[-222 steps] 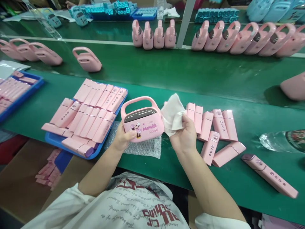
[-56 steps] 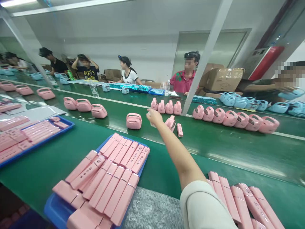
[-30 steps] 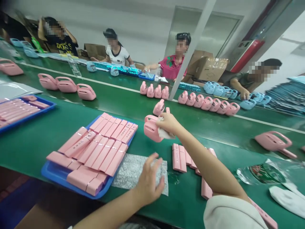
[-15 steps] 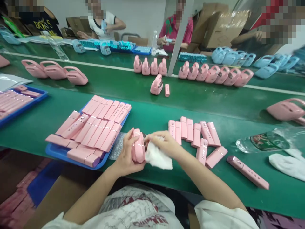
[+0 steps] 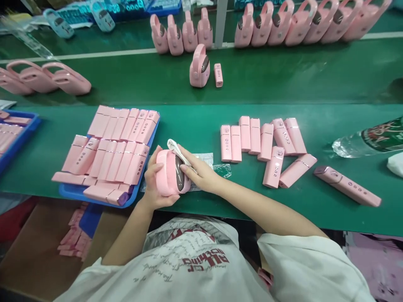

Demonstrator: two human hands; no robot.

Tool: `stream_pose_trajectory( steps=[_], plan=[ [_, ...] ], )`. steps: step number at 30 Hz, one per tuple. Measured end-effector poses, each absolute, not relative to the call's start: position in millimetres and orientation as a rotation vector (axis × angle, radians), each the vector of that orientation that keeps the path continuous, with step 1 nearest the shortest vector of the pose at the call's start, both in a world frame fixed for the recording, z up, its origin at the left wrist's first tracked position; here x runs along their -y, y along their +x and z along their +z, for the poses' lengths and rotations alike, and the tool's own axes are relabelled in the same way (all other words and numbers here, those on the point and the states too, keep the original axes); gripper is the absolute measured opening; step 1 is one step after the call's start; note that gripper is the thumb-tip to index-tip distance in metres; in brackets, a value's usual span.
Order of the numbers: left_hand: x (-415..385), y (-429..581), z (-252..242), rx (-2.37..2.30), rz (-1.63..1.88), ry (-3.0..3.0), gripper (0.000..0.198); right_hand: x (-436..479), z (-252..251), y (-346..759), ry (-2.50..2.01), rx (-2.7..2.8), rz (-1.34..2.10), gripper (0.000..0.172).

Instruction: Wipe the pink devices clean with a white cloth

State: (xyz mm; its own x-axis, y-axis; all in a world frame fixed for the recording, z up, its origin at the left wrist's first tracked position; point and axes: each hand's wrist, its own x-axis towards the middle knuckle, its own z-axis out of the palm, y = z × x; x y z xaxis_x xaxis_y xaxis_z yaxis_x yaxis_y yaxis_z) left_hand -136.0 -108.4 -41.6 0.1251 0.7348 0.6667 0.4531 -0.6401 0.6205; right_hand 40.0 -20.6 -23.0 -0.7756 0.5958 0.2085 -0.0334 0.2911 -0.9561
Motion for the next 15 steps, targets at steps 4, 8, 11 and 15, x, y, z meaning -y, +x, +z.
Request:
stream_pose_trajectory(
  steps=[4,8,11,15],
  plan=[
    [105,-138,-52,-1.06,1.666,2.032,0.091,31,-30,47,-0.171,2.216,1.224,0.058],
    [104,-144,-59,-0.985,1.759,1.859,0.085,30,-36,47,0.167,2.318,0.915,0.06],
    [104,-146,-62,-0.983,1.78,1.801,0.085,24,-37,44,0.028,2.335,0.925,0.062],
    [102,-146,-62,-1.042,1.762,1.845,0.083,25,-36,42,-0.033,2.368,0.877,0.063]
  ],
)
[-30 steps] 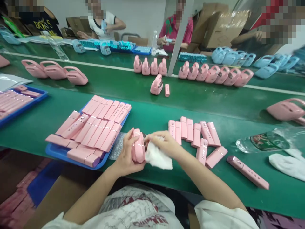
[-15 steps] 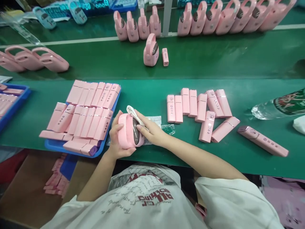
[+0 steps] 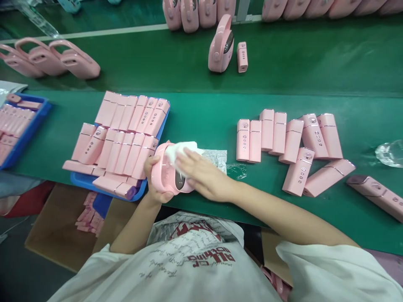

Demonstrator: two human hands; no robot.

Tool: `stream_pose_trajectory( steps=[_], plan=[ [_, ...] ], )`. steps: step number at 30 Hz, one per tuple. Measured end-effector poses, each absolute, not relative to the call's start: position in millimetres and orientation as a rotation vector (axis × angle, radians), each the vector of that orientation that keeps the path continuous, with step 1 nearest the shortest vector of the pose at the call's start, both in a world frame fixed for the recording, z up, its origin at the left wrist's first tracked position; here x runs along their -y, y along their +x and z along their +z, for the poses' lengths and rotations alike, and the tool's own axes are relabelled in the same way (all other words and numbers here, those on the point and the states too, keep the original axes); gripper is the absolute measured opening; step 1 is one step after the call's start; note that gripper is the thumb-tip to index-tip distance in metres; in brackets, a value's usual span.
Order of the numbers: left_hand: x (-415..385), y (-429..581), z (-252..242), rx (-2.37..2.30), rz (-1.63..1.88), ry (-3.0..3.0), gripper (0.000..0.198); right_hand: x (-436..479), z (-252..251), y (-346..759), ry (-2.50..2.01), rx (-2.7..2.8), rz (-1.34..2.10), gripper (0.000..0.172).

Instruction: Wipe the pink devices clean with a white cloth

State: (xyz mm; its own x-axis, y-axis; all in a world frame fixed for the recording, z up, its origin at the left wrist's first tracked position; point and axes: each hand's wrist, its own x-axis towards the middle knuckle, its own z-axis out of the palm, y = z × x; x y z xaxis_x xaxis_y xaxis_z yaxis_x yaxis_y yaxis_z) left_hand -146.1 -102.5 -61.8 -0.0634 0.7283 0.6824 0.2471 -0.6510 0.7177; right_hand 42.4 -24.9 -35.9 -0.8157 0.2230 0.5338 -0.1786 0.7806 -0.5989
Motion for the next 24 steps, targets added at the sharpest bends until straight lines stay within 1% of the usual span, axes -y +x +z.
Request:
stream_pose_trajectory(
  steps=[3,7,11,13,17,20,23,24],
  plan=[
    [102,-146,-60,-1.004,1.769,1.899,0.081,28,-35,43,0.114,2.399,0.763,0.06],
    [102,-146,-60,-0.968,1.816,1.833,0.081,27,-34,42,-0.014,2.383,0.819,0.062],
    [101,-147,-62,-1.057,1.877,1.826,0.079,26,-36,44,0.18,2.428,0.791,0.062],
    [100,-147,-61,-1.098,1.906,1.781,0.078,23,-36,45,0.136,2.434,0.874,0.063],
    [101,-141,-53,-1.03,1.901,1.488,0.069,15,-30,47,-0.038,2.353,1.204,0.07],
    [108,-132,-41,-0.922,1.795,1.191,0.07,18,-20,50,-0.059,2.232,1.354,0.063],
    [112,-123,-28,-0.85,1.666,1.063,0.081,24,-14,55,-0.258,1.974,1.475,0.056],
    [111,-121,-23,-0.831,1.62,1.035,0.086,25,-12,57,-0.346,1.886,1.486,0.051]
  ],
)
